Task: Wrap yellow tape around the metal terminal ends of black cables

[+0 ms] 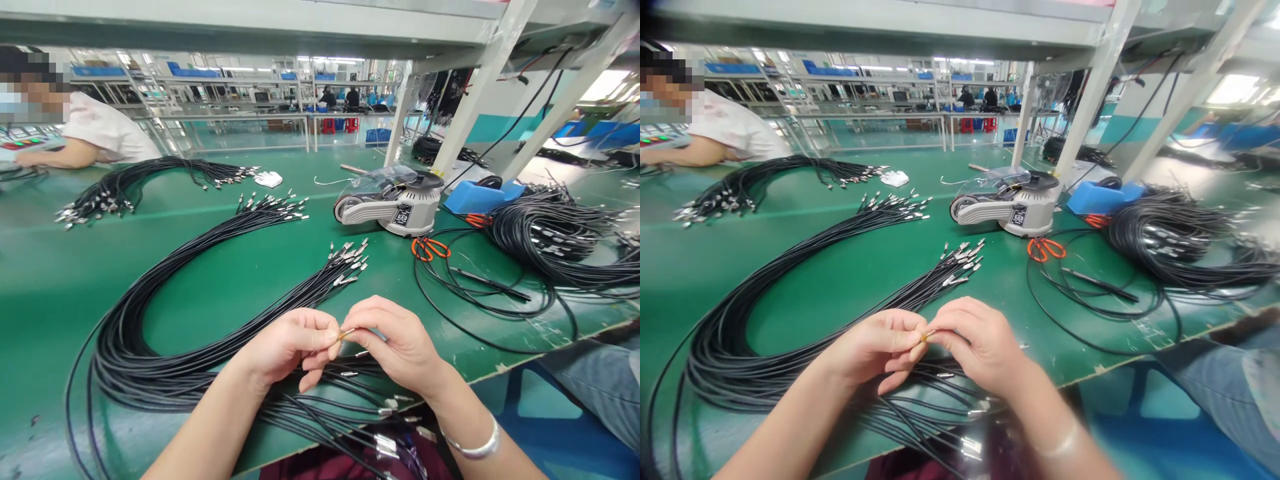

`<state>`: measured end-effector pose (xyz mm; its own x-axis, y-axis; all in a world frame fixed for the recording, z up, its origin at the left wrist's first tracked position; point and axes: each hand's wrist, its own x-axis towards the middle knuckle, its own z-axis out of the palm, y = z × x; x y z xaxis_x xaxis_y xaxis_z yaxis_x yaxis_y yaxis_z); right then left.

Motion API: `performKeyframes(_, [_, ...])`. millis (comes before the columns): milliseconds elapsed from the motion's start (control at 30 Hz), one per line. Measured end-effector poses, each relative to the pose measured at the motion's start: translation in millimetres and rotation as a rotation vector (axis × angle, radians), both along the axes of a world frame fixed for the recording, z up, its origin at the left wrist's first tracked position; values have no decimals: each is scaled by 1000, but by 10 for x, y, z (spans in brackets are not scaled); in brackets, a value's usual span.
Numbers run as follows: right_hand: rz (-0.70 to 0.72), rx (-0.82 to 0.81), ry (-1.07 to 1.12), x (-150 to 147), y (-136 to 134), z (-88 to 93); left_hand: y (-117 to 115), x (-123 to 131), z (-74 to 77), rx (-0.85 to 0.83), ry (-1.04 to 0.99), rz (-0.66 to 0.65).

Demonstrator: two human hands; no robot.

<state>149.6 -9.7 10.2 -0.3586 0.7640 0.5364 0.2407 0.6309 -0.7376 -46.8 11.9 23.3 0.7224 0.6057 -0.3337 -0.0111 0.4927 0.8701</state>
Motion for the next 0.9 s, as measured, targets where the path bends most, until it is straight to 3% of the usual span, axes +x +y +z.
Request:
performKeyframes(233, [-97,-452,118,157,-14,-47,-119,186,119,597,519,167])
performKeyframes(533, [-121,-441,38,145,-70,-28,-165,279,-3,1072,610,123])
performKeyframes(633, [-103,-450,21,190,-80,-37,-176,323,9,1096,625,105])
performKeyframes(733, [-136,-447,-20,220,-83,-70,-171,314,108,998,662,56])
performKeyframes(900, [-109,-548,95,218,-91,-157,-157,90,267,872,821,146])
